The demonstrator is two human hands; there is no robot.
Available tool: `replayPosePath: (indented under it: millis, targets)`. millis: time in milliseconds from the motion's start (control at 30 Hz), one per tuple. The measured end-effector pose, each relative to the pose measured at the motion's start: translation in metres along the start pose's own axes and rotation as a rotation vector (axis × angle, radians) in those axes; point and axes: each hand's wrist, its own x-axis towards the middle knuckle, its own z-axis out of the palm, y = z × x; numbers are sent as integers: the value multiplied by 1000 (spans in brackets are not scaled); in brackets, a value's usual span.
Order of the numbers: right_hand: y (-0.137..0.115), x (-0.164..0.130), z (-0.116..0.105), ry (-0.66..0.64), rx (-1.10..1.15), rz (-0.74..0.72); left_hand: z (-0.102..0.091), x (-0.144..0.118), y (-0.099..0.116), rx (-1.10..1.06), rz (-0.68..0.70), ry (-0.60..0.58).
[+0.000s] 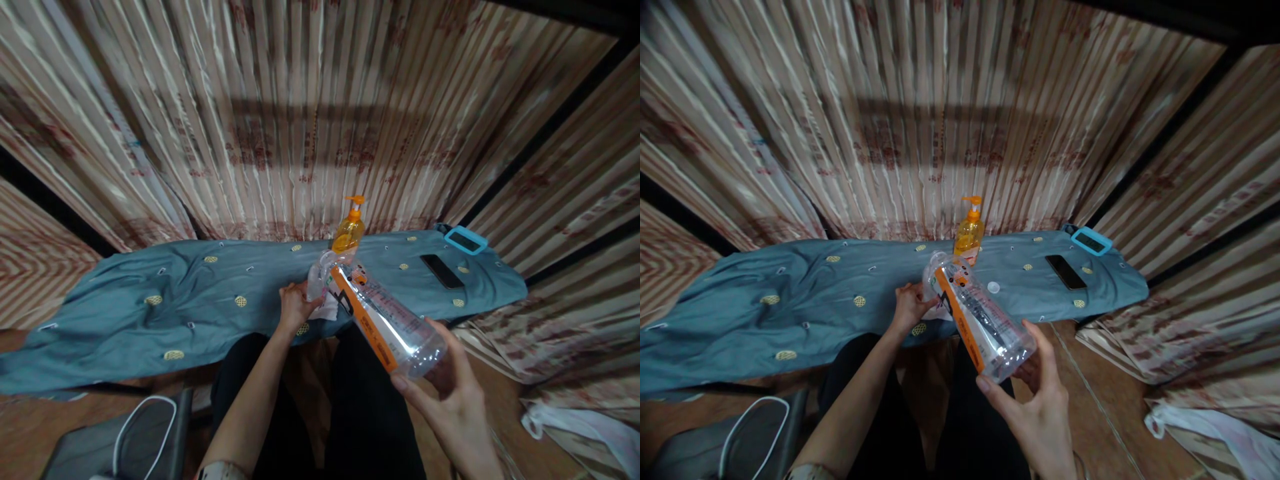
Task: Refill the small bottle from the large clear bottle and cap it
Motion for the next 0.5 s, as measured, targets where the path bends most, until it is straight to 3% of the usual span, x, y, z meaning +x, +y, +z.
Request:
replayPosePath:
  millis: [500]
  targets:
    - [0,-4,1,26,-19,30,3,-1,-1,-1,-10,11]
